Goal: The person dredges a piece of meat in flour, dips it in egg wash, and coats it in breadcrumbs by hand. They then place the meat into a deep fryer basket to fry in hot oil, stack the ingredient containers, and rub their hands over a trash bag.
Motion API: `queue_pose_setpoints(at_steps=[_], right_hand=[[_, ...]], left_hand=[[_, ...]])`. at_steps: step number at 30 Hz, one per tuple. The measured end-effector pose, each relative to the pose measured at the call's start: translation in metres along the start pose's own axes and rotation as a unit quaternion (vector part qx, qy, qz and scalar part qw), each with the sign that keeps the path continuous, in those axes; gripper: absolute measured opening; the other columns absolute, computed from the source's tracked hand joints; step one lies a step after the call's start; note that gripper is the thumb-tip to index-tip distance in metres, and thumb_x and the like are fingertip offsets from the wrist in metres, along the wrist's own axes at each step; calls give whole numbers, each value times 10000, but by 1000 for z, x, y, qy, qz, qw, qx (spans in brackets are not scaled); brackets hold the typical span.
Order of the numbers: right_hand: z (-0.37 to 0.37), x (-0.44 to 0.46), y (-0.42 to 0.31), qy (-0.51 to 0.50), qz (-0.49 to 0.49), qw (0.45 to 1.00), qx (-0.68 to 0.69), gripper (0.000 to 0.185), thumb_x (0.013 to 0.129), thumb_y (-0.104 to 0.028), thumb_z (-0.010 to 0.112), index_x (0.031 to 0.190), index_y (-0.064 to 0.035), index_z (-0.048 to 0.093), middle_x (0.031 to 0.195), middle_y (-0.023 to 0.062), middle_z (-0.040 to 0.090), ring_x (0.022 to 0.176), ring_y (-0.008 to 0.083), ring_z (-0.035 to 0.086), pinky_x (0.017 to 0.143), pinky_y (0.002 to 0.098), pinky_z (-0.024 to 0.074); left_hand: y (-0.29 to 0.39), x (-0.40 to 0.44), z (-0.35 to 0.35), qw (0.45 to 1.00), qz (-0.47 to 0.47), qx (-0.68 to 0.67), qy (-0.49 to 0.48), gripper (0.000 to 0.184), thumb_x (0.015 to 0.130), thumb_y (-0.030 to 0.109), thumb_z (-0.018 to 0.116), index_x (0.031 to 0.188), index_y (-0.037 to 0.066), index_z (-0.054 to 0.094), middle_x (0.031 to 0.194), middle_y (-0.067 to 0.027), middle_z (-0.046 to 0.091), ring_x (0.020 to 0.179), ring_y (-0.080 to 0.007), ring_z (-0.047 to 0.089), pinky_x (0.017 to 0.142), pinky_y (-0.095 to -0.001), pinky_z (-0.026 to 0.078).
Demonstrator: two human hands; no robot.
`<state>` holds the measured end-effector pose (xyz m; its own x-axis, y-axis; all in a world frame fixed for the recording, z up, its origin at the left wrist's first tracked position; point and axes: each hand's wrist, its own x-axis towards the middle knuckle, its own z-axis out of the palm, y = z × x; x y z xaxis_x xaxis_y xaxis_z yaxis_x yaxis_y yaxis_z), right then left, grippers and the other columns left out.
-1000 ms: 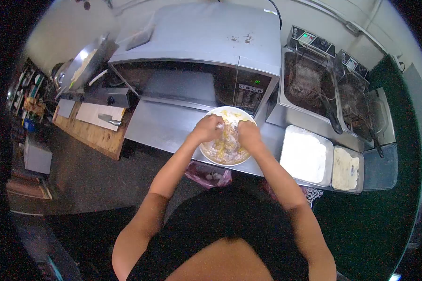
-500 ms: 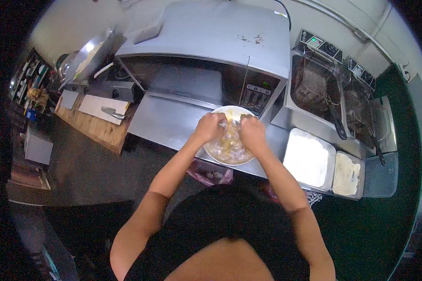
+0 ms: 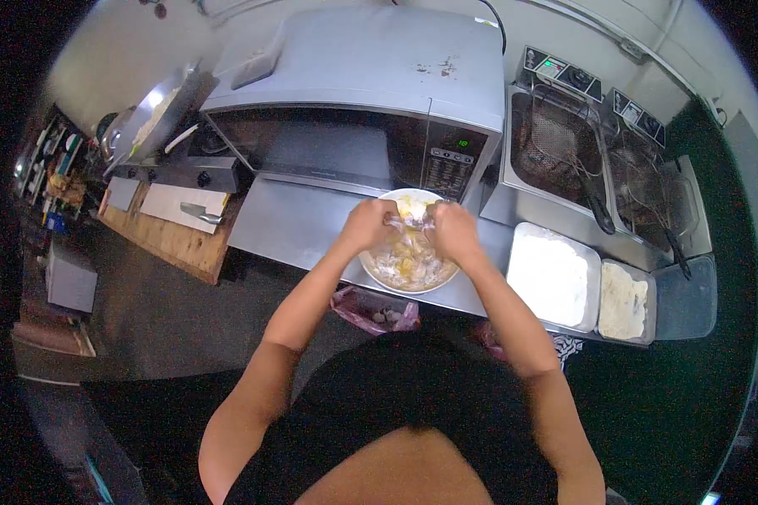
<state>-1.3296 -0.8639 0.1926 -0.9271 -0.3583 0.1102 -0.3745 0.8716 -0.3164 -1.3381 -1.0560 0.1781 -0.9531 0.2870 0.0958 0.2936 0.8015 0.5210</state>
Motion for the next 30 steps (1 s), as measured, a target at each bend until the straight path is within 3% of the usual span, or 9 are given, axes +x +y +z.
queue_pose_setpoints(at_steps=[3,10,13,16,19,25,30], right_hand=[[-54,-10,-22,78,-61,994,37,208,677,-135,666,865,-52,640,877,166,607,875,312,590,765,422,480],[-99,-18,-52,189,-92,976,56,186,663,-50,656,848,-40,640,889,121,602,893,295,562,738,401,480],[-82,-33,-45,165,-113,978,56,210,658,-38,651,867,-33,627,846,122,602,861,305,556,728,408,460],[-31,-51,-19,54,-88,994,36,236,645,-45,652,881,-47,636,862,117,611,882,293,566,737,401,473],[4,-62,-7,-37,-91,994,37,223,640,-71,665,862,-54,658,868,120,619,897,299,572,758,401,489],[29,-55,-8,-98,-57,992,61,230,609,-78,674,839,-64,669,877,124,638,876,304,593,774,404,479],[-10,-45,-6,-25,-82,992,95,226,633,-55,663,859,-59,669,861,144,633,841,326,600,755,411,479]], left_hand=[[9,-5,-30,997,36,-56,39,203,628,44,650,831,39,639,755,-169,646,739,-317,637,680,-391,507],[42,-18,-71,963,55,-205,168,146,637,0,637,779,-2,603,741,-182,633,686,-311,633,620,-365,496],[22,-28,-38,976,34,-190,105,140,674,36,699,780,3,612,729,-131,645,695,-218,646,629,-316,502],[7,-38,2,994,4,-111,-3,174,626,60,721,774,23,637,744,-143,644,716,-263,646,651,-348,500],[-1,-38,27,993,38,-31,-110,167,586,20,671,748,61,662,785,-160,646,771,-308,630,702,-393,495],[1,-34,31,985,66,57,-147,163,569,23,661,720,84,675,789,-150,649,809,-300,627,708,-397,495],[2,-29,-2,992,42,-58,-101,186,571,45,679,755,69,668,786,-157,648,779,-305,627,694,-394,494]])
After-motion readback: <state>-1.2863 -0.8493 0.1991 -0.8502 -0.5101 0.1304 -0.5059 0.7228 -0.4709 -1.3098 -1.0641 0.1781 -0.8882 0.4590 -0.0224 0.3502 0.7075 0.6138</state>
